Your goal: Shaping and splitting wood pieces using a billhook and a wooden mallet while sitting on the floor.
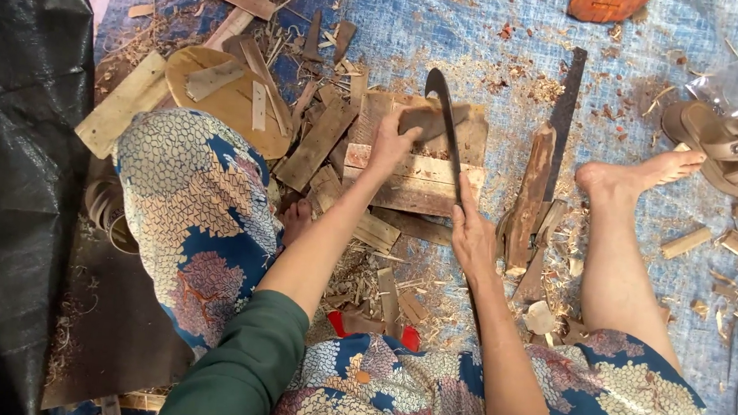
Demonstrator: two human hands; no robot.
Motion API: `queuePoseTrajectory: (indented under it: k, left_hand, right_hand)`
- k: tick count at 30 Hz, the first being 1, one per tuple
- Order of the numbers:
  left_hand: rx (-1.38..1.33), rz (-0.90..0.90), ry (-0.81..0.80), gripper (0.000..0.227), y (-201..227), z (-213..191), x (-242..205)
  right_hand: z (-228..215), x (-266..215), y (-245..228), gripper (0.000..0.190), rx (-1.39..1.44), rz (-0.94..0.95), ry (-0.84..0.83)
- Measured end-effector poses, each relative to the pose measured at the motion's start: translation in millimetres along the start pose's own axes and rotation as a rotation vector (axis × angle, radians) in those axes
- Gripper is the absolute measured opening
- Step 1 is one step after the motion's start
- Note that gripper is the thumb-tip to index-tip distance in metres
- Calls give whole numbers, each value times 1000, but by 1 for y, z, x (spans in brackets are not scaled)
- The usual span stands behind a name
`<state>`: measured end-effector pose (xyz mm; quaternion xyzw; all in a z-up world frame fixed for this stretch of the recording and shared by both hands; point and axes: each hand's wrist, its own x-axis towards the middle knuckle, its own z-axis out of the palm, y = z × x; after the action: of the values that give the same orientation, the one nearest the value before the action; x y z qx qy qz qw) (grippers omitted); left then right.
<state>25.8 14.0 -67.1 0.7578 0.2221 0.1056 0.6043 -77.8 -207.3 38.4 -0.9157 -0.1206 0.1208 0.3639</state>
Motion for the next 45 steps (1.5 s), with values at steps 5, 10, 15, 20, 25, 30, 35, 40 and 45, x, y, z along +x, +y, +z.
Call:
queuePoseTrajectory:
  k: [5, 10, 15, 20, 25, 30, 35, 40, 45]
  left_hand:
    - [92, 75, -17, 37, 12, -4, 4]
    - [138, 119, -30, 38, 21, -5, -2]
    - [219, 158, -48, 36, 22, -6, -5]
    - [227, 167, -86, 35, 47, -15, -13]
    - [267, 149, -101, 30, 59, -20, -20]
    - [283, 110, -91, 27, 44, -21, -4]
    - [331, 176, -126, 29, -8, 4, 12]
    - [293, 142, -108, 27, 19, -13, 1]
    - [333, 180, -124, 25, 16, -4, -2]
  right_hand:
    - [-3, 1, 2, 52, -37, -39, 10]
    - [-1, 4, -2, 51, -52, -65, 14]
    - [-8, 5, -8, 52, -102, -98, 11]
    - [-21, 12, -28, 48, 14, -241, 209]
    - [-32, 2, -49, 50, -59, -229, 225]
    - [-8, 19, -8, 54, -156, -34, -29]
    - [-24, 5, -31, 54, -56, -97, 84]
    - [-35, 8, -45, 51, 84, -180, 273]
    - [-8, 17, -14, 50, -183, -134, 164]
